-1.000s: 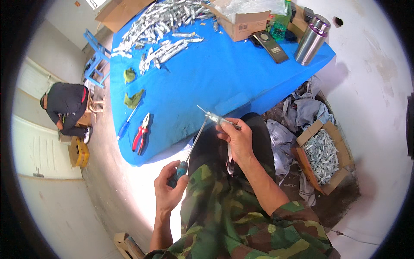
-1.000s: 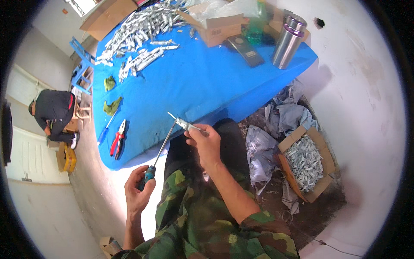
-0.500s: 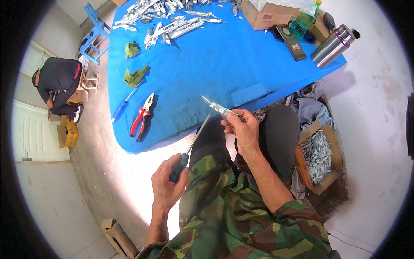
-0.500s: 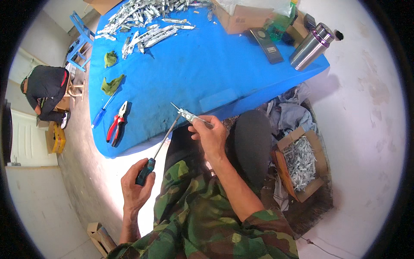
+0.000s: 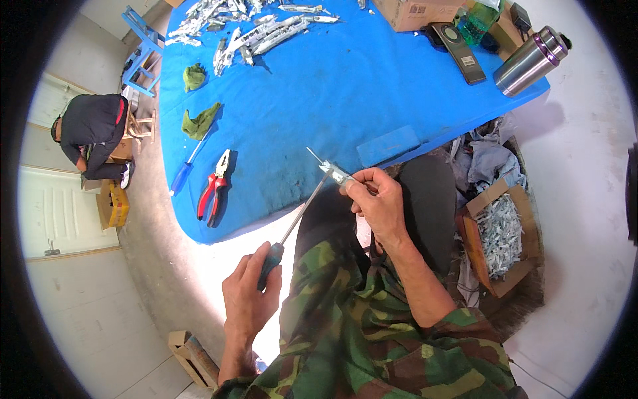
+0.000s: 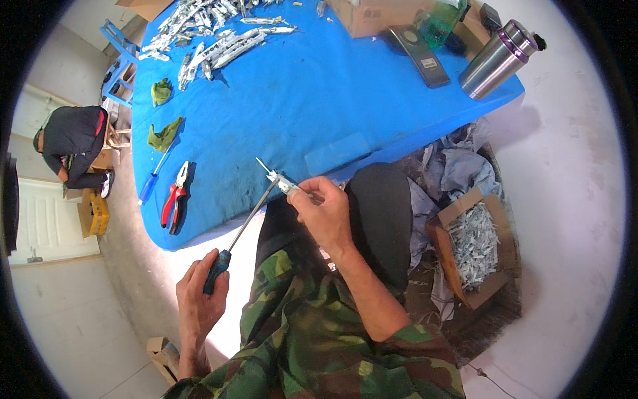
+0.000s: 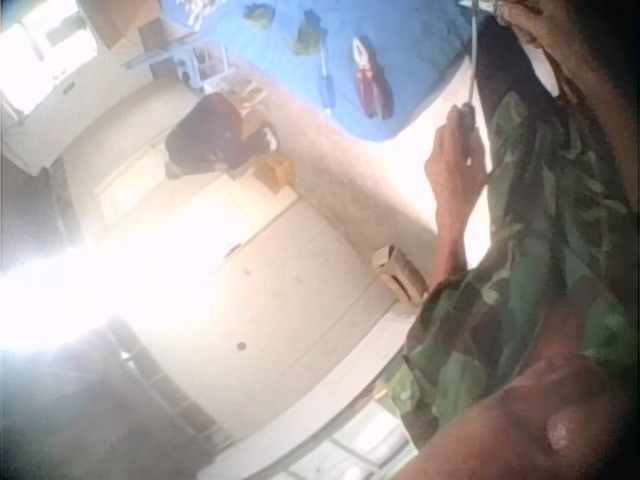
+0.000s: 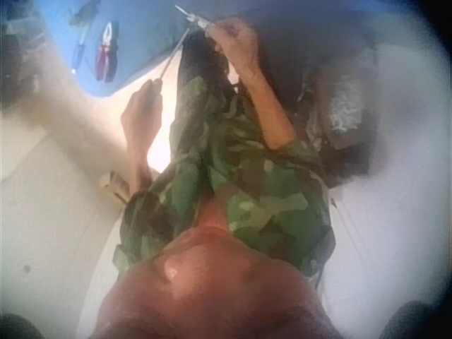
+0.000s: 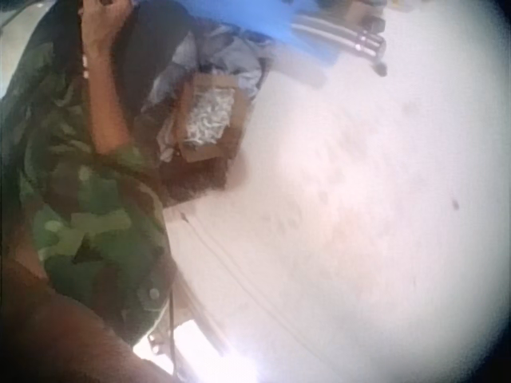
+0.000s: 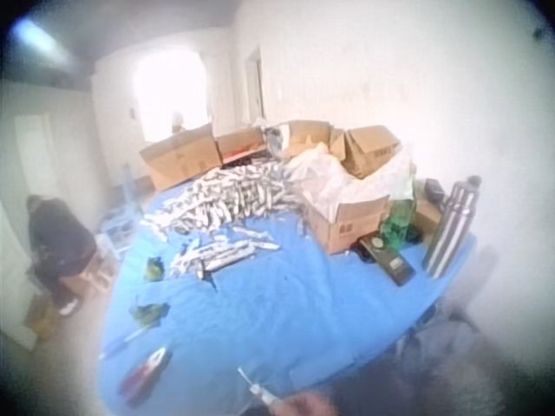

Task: The person assembles metal components using a screwdriver and pliers to secure parts together by hand.

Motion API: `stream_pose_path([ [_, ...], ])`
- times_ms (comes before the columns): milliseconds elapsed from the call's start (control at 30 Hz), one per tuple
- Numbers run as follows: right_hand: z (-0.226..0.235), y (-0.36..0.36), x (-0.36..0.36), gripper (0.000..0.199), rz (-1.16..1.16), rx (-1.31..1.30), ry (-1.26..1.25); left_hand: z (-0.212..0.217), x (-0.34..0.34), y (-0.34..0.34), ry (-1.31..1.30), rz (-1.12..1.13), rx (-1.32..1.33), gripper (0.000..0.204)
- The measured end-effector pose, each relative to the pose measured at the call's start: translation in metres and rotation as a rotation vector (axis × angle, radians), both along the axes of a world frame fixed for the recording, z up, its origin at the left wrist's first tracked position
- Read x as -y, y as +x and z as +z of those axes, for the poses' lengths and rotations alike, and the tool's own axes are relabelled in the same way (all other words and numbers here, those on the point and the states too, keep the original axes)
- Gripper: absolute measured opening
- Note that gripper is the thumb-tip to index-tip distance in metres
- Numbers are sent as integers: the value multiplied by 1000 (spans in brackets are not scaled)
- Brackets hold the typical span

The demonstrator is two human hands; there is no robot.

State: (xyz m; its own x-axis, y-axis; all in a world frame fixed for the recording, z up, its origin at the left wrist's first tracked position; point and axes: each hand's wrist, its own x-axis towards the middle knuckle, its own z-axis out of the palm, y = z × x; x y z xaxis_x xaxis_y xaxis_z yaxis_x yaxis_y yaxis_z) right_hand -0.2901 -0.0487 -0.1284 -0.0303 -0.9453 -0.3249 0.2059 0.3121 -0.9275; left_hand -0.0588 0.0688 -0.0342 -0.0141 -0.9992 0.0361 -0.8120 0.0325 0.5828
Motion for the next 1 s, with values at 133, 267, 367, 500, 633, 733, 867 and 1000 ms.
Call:
stream_pose_path([
  [133, 7, -1, 4, 23, 75, -56, 28, 14, 0, -3, 40, 6, 84, 44],
  [267, 8, -2, 3, 23, 113, -108, 34, 14, 1, -1, 25, -6, 102, 45],
  [367, 7, 0, 3, 25, 148, -173, -18, 21, 2, -2, 25, -17, 139, 45],
  [500, 5, 2, 3, 31, 243, -343, -109, 33, 7, -2, 20, -44, 195, 44],
  [633, 1, 3, 2, 34, 241, -407, -172, 36, 11, 3, -5, -77, 227, 44],
  [733, 6, 6, 2, 36, 248, -434, -169, 34, 10, 6, -24, -66, 251, 46],
  [867, 1, 5, 0, 36, 252, -432, -193, 44, 13, 3, -4, -100, 258, 44],
  [1000, 5, 6, 0, 36, 269, -483, -192, 45, 16, 6, -32, -151, 290, 45],
])
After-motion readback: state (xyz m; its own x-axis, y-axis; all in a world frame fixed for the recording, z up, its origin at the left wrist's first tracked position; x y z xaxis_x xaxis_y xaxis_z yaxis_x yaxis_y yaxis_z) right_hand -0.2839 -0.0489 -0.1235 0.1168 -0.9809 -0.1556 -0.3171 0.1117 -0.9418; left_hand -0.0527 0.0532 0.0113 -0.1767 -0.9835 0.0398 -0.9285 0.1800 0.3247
